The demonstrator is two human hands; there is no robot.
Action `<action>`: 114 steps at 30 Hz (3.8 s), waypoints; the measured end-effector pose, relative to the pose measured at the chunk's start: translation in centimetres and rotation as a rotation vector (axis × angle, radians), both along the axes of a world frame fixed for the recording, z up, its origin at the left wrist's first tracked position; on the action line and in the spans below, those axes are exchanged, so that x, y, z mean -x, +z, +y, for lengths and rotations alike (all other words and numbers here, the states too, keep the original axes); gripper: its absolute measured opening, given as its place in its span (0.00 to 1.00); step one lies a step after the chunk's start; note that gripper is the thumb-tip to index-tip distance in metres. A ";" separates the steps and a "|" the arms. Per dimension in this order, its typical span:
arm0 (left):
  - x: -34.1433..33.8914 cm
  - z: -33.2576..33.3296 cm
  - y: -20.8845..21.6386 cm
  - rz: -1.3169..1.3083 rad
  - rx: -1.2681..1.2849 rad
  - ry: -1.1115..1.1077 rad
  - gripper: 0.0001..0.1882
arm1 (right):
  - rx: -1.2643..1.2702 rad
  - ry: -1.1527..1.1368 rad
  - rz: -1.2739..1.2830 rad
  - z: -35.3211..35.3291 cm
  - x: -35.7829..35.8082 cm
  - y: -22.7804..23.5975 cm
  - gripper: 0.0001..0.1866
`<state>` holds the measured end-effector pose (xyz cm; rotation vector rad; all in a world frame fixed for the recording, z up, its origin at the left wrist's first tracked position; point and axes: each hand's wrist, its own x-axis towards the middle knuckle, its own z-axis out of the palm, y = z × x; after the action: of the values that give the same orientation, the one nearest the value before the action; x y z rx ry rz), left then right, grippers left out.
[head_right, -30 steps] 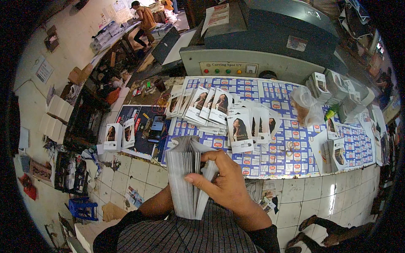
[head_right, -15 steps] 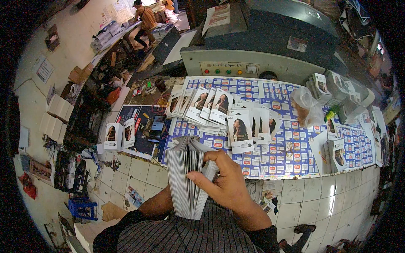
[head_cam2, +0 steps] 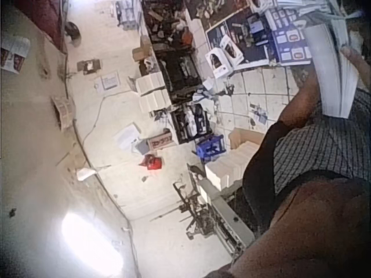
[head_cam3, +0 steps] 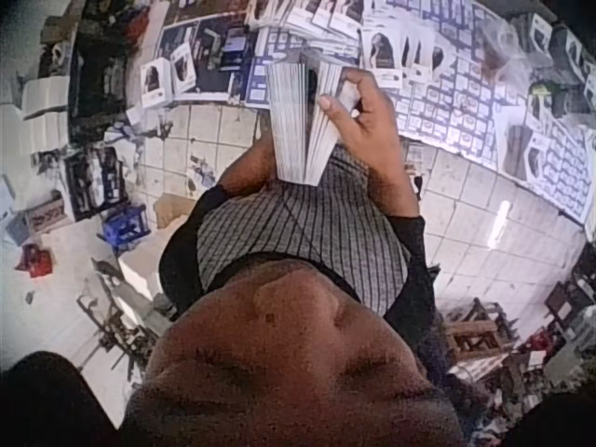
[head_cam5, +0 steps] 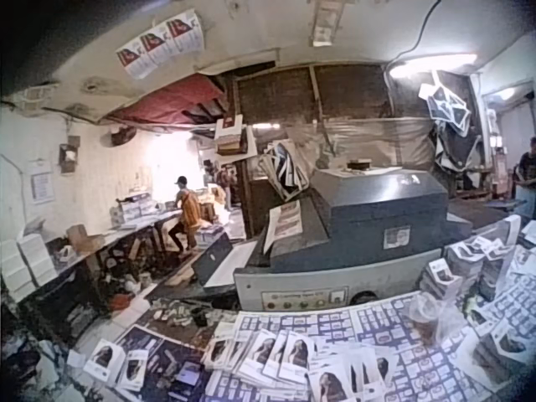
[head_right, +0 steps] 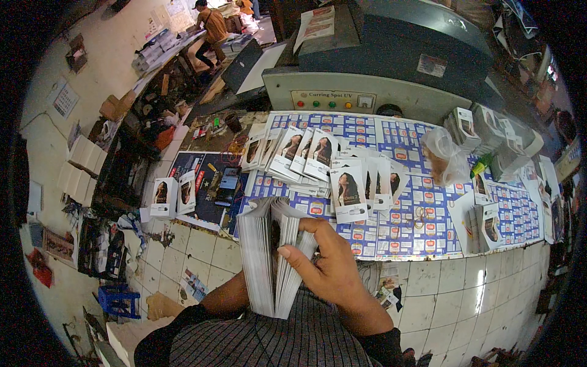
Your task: The person counts and organizes a large stack of paper packaging sleeves by flipping through them and arranging them into smaller bundles on a work table.
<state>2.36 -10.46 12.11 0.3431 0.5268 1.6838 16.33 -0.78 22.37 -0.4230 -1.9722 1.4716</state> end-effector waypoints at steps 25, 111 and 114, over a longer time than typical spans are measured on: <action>-0.1 -0.8 -0.1 0.352 0.085 0.046 0.26 | -0.177 -0.117 -0.025 -0.4 0.2 0.9 0.30; 0.3 -0.5 2.1 0.759 0.038 -0.062 0.33 | -0.525 -0.183 -0.049 -0.1 0.2 1.9 0.21; 0.1 -0.6 1.8 0.591 0.008 -0.050 0.32 | -0.513 -0.174 -0.043 -0.2 0.2 1.9 0.20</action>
<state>2.26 -11.03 13.92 0.8520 0.9469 1.5201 16.09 -0.93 24.27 -0.3850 -2.1884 0.8126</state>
